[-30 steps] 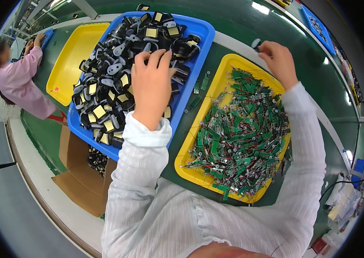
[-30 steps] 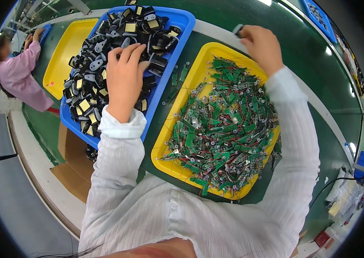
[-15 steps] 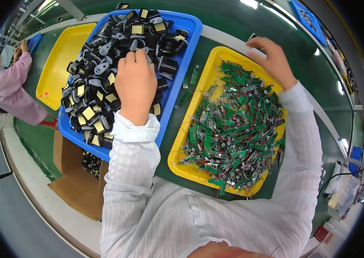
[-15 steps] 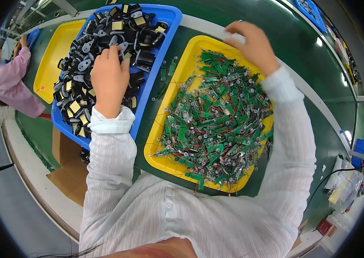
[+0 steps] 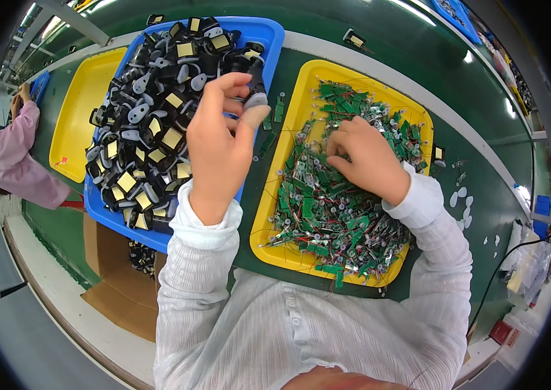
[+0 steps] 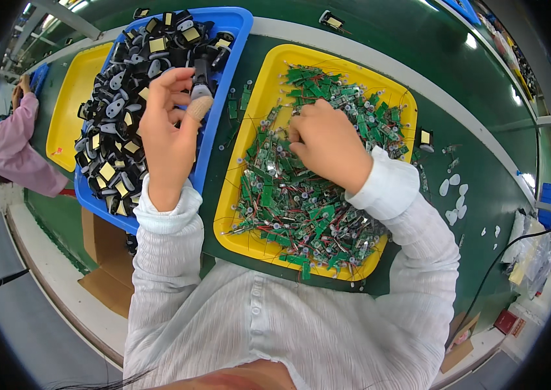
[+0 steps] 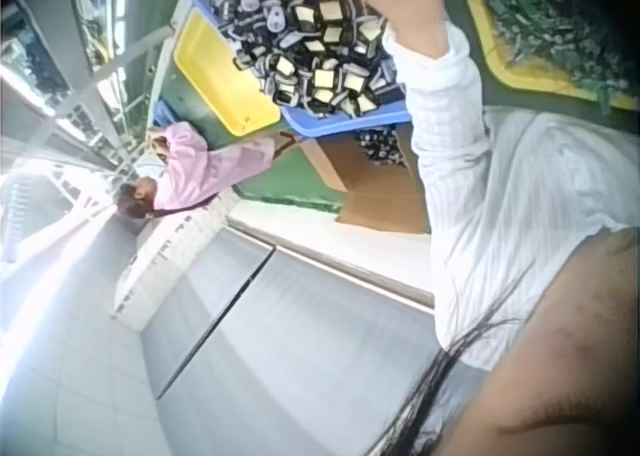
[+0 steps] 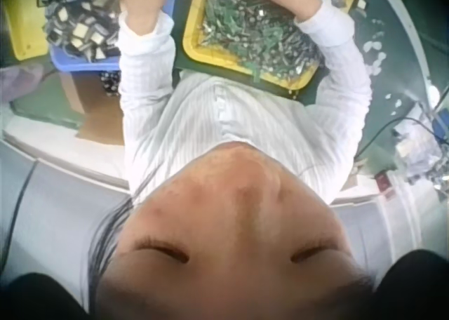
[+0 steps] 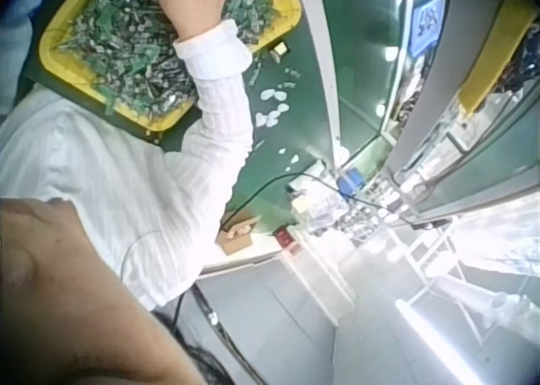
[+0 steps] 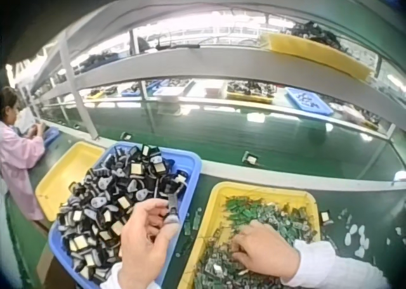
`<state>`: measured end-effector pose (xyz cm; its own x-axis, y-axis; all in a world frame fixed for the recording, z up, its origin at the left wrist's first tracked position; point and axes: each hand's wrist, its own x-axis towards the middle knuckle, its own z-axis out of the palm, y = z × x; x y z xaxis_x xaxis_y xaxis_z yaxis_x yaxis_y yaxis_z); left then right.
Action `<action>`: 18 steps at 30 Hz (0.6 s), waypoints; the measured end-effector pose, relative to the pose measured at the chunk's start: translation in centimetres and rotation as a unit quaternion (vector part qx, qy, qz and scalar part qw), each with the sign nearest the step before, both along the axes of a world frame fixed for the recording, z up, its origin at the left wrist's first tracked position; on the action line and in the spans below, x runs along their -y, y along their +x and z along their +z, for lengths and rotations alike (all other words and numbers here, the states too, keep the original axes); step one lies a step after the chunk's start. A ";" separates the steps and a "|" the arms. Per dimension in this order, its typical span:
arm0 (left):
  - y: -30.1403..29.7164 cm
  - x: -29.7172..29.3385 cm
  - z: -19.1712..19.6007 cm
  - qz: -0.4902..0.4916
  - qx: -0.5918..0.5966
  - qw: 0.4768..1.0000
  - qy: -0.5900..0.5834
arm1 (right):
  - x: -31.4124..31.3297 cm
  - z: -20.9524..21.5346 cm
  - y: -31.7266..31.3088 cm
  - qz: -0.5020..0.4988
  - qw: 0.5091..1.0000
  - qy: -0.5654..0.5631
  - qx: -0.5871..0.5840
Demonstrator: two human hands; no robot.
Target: The person repeatedly picks up small green circuit boards from a yellow tray and black plastic housings from a blue tray. They insert the circuit boards into the housings by hand and place the assembled units back into the blue tray. The process is continuous and repetitive throughout the clip.
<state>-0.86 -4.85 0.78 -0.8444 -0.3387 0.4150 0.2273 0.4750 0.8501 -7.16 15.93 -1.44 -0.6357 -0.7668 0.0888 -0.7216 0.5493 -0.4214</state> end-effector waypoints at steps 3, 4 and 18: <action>0.4 -0.7 -0.1 -0.086 0.055 0.989 0.106 | -0.8 1.4 -0.1 -0.023 0.993 -0.077 0.089; 0.6 -1.1 -0.1 -0.106 0.060 0.982 0.147 | -1.0 1.9 0.2 -0.040 0.983 -0.134 0.115; 1.5 -4.5 -0.8 -0.285 0.221 0.880 0.308 | -1.5 1.9 3.2 -0.091 0.672 -0.453 0.578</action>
<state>0.68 -0.40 0.02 -0.9828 0.1475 -0.1111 -0.1387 -0.1922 0.9715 -3.97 17.43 0.46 -0.7576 -0.6313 -0.1659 0.4202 -0.2771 -0.8641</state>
